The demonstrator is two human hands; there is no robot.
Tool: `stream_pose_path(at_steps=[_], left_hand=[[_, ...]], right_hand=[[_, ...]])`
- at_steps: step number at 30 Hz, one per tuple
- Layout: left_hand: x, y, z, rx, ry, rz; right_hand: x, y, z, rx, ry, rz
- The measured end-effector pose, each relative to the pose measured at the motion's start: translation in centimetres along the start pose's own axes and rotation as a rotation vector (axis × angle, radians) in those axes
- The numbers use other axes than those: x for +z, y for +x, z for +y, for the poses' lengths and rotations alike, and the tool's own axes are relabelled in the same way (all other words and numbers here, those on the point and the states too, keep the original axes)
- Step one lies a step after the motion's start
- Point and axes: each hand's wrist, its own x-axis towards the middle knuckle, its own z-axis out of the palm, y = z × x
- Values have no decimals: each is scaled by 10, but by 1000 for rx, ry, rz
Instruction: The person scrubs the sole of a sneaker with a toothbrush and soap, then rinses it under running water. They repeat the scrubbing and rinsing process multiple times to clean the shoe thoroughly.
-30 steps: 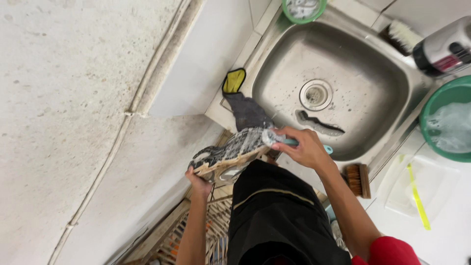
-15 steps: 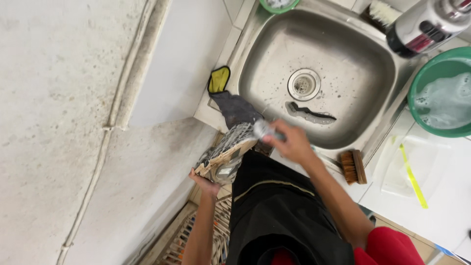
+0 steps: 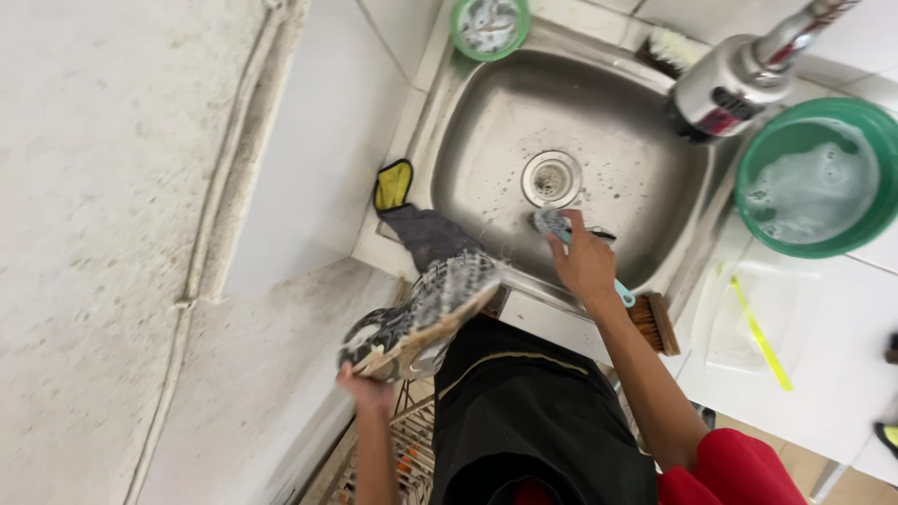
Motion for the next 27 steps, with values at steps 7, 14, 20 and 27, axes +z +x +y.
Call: stream_pose_path(at_steps=[7,14,20,27], left_hand=[[108,-102,89,979,1180,-920],[232,-187,70,1078,1761,-1258],[272,-215,39,1080,1912,-1293],[312,-231,11,1015,2147,-1296]], right_hand=[[64,43,54,329,-502,77],[51,54,25,-110,-638,-157],[3,0,11,-130,383,336],[-56,-17,52,158,454,-124]])
